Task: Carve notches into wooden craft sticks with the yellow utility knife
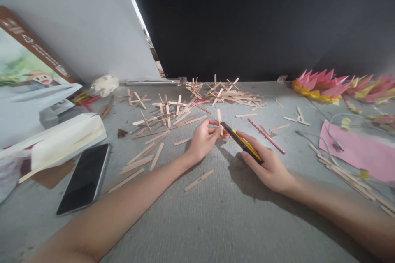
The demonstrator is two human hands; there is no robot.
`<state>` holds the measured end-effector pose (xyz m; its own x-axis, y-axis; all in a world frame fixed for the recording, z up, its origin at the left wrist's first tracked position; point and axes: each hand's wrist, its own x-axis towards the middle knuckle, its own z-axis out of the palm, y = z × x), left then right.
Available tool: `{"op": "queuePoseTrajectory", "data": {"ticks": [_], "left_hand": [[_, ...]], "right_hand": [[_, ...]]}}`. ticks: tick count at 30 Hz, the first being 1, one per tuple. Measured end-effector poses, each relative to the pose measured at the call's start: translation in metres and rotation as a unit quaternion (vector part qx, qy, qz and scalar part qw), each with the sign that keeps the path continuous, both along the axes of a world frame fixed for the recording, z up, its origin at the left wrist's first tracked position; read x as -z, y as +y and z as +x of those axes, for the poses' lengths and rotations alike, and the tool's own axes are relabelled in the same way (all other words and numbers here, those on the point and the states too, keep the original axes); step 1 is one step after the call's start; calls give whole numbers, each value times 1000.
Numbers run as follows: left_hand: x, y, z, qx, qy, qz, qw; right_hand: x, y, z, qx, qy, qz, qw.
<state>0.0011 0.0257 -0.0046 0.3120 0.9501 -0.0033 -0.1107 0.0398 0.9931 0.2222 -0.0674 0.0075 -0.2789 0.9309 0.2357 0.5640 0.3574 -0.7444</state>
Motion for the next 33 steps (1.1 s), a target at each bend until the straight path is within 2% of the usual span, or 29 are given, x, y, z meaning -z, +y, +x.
{"op": "queuePoseTrajectory", "data": {"ticks": [8,16,20,24,28,33], "left_hand": [[0,-3,0,-4,4,25,1000],[-2,-4,1,-18,31,43,998],[-1,-4,1,-18,29,20,999],[0,-2,0,-7,13,-2,1000],[1,-1,0,-8,7,1,1000],[0,-1,0,-5,5,9,1000]], "right_hand": [[3,2,6,5,30,-23,999],[-1,4,6,27,61,-26,997],[0,3,5,21,72,-51,996],[2,1,4,2,45,-45,998],[1,1,4,-6,31,-39,999],[2,4,6,9,60,-43,997]]}}
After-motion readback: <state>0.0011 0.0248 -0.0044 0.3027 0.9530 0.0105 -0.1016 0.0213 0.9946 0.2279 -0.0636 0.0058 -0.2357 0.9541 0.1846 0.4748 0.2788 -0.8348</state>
